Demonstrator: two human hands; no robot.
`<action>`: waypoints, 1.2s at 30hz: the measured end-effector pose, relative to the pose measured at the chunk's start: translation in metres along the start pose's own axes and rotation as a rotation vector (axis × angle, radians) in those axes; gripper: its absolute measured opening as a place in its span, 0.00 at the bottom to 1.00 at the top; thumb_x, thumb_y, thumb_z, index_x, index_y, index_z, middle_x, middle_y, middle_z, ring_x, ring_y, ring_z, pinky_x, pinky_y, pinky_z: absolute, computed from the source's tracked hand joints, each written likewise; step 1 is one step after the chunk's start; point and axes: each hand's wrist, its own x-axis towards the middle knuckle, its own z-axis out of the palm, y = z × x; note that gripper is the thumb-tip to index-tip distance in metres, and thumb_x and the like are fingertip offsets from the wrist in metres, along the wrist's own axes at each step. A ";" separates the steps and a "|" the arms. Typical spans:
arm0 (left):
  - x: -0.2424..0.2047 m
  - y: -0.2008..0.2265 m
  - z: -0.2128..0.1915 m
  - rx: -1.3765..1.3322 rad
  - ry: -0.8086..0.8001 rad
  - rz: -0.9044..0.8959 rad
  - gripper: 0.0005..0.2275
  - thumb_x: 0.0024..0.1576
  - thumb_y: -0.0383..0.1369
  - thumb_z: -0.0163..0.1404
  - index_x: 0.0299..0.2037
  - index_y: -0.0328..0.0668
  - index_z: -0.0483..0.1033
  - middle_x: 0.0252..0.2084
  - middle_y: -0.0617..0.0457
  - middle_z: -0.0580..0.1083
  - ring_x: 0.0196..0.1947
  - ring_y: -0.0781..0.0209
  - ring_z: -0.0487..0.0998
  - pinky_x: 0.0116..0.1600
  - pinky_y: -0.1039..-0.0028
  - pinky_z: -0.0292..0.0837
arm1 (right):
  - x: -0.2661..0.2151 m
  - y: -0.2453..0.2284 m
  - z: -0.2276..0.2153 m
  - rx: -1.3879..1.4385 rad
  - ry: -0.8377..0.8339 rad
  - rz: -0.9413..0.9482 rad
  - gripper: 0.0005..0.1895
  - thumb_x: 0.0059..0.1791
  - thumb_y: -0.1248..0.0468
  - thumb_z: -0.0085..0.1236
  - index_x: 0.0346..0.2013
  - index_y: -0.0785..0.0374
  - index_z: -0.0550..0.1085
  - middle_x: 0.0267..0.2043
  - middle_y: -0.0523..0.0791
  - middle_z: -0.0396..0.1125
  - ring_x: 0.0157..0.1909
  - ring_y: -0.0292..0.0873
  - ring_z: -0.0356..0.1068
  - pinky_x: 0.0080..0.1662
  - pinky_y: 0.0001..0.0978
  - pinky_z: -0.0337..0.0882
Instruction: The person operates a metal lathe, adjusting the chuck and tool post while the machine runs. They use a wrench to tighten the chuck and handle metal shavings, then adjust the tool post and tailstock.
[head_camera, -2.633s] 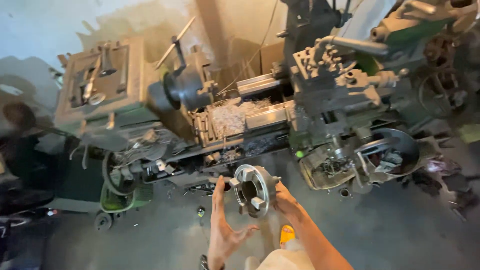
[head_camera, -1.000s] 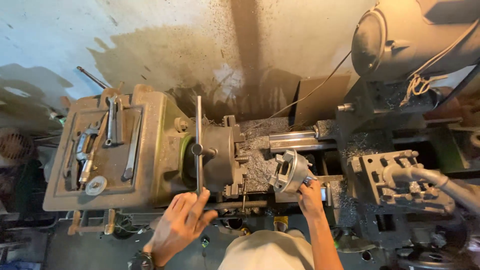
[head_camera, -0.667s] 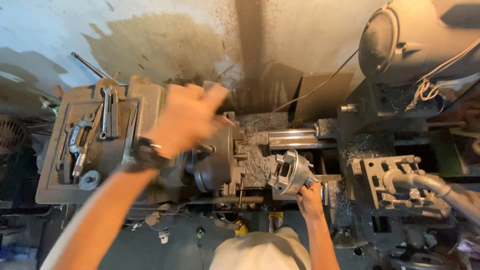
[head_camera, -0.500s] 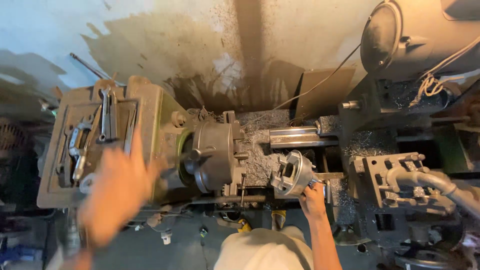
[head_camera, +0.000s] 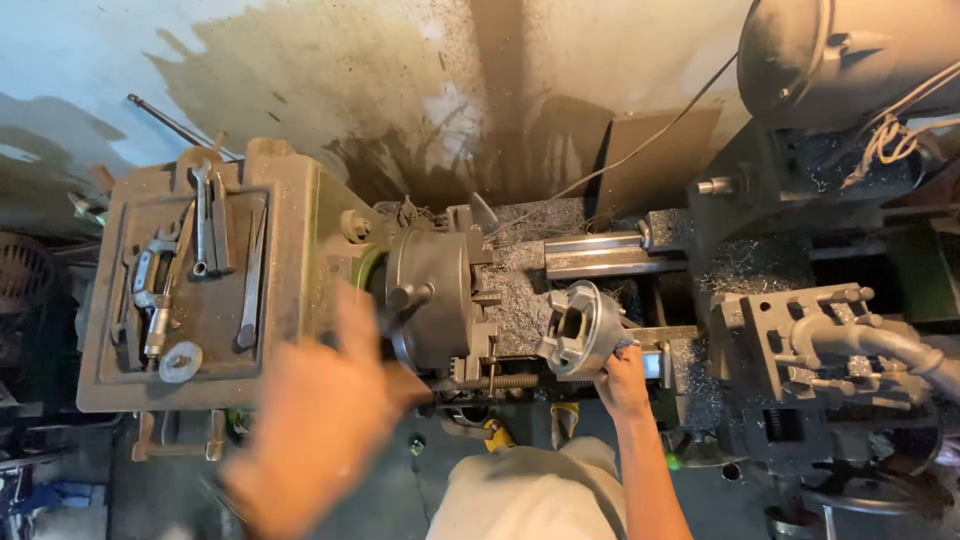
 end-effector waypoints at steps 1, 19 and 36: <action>-0.011 0.028 -0.005 -0.089 0.124 0.257 0.51 0.51 0.50 0.58 0.74 0.16 0.44 0.33 0.39 0.76 0.33 0.46 0.77 0.41 0.62 0.74 | -0.002 -0.004 0.009 -0.007 0.023 -0.011 0.15 0.50 0.73 0.55 0.51 0.71 0.74 0.44 0.46 0.75 0.42 0.39 0.76 0.40 0.29 0.77; 0.070 0.037 -0.041 -0.327 0.617 0.723 0.33 0.55 0.52 0.56 0.58 0.29 0.63 0.30 0.38 0.75 0.34 0.40 0.75 0.39 0.52 0.71 | -0.010 -0.049 0.061 -0.486 0.023 -0.203 0.29 0.36 0.77 0.60 0.53 0.67 0.72 0.48 0.41 0.70 0.49 0.35 0.70 0.50 0.30 0.74; 0.071 -0.028 -0.027 -0.245 0.502 0.352 0.28 0.64 0.52 0.48 0.61 0.34 0.67 0.28 0.44 0.74 0.31 0.48 0.73 0.40 0.57 0.66 | -0.026 -0.048 0.020 -0.235 0.057 -0.192 0.28 0.41 0.83 0.54 0.56 0.71 0.70 0.52 0.47 0.71 0.52 0.41 0.73 0.53 0.36 0.75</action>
